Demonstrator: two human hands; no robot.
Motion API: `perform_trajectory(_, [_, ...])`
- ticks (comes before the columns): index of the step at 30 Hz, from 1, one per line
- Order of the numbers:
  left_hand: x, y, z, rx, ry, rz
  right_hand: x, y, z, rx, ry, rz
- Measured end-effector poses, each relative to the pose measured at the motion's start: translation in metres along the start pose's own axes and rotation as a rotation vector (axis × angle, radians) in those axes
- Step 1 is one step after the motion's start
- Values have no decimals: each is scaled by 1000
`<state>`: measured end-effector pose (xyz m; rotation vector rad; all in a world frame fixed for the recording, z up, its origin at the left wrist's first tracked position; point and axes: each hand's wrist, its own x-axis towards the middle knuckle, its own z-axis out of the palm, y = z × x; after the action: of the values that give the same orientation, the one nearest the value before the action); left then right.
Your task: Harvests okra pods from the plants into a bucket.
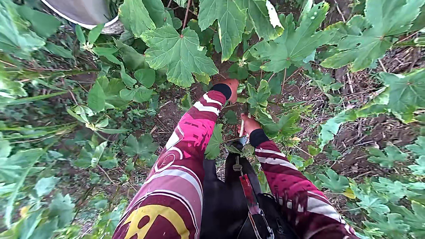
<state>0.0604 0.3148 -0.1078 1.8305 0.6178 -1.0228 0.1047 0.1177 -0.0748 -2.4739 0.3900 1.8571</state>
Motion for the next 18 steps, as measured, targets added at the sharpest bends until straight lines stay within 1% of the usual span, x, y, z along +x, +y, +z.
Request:
perform_trajectory(2, [1, 5, 7, -23, -6, 5, 3, 0, 0, 8, -9, 4])
perform_trajectory(6, [10, 3, 19, -70, 17, 12, 8, 4, -5, 8, -22, -12])
perform_trajectory(10, [14, 1, 19, -83, 7, 18, 1, -4, -9, -64, -26, -4])
perform_trajectory(14, [12, 1, 15, -81, 6, 12, 4, -9, -11, -120, -25, -18])
perform_trajectory(16, [10, 2, 14, -85, 5, 12, 4, -12, -12, -211, -10, -39])
perform_trajectory(18, [3, 2, 9, -90, 1, -10, 1, -12, -14, -382, 33, -90])
